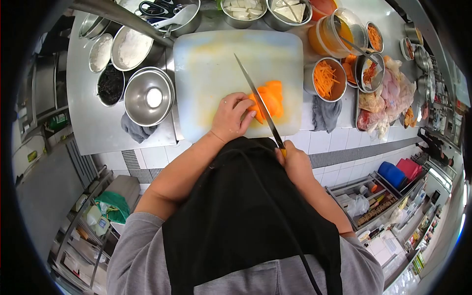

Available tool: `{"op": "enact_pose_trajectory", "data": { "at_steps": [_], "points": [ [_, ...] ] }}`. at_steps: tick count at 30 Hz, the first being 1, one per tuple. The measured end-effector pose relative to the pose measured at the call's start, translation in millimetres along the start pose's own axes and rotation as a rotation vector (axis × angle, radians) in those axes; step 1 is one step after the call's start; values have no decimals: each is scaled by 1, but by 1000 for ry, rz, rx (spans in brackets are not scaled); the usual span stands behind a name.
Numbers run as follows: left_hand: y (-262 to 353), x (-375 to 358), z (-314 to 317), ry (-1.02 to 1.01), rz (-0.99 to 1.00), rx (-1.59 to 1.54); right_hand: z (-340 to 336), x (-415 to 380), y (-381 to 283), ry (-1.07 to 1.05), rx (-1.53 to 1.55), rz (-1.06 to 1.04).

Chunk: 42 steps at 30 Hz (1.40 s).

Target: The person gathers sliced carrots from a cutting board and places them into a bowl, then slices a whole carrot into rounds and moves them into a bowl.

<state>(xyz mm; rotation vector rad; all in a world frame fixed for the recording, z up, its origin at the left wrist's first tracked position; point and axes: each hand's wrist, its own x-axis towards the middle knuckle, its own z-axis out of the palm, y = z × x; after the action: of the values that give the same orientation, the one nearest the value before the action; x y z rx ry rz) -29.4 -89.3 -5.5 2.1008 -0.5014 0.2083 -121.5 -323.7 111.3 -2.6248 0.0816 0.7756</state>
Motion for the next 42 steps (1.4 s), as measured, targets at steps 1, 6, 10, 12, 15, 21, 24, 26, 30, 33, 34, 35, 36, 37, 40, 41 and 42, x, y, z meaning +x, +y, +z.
{"op": "enact_pose_trajectory", "data": {
  "at_steps": [1,6,10,12,15,21,24,26,30,33,34,35,36,37,40,41,42],
  "points": [
    [-1,-1,0,6,0,-2,-1,-7,0,-1,1,1],
    [-2,-2,3,8,8,10,0,-25,5,-6,19,-4],
    [-3,-2,3,12,11,30,-1,-36,2,-9,-8,16],
    [-4,-3,4,16,15,31,-2,-39,1,-33,-17,48],
    [-5,-4,5,22,18,34,7,-37,3,10,21,-4],
    [-3,-3,3,20,24,44,17,-12,-9,-5,-22,31],
    [-2,-2,3,19,22,37,27,4,-6,6,-9,19],
    [-2,-2,3,23,23,38,33,15,-5,12,-29,16],
    [0,0,2,14,15,41,45,34,1,0,-64,15],
    [-2,-2,2,11,11,28,53,56,-2,-2,3,42],
    [-3,-3,1,10,7,17,53,61,-2,-6,4,34],
    [-3,-6,1,4,2,17,53,61,-1,26,22,-3],
    [-2,-7,0,-11,-10,6,50,57,0,62,38,-33],
    [-3,-4,1,-16,-14,-2,45,55,1,68,36,-31],
    [-3,-5,-2,-38,-8,-11,26,36,-2,67,17,-11],
    [-2,-6,-3,-37,-9,-12,18,28,-2,37,5,8],
    [-1,-5,-4,-36,7,2,12,20,-1,11,-8,27]
  ]
}}
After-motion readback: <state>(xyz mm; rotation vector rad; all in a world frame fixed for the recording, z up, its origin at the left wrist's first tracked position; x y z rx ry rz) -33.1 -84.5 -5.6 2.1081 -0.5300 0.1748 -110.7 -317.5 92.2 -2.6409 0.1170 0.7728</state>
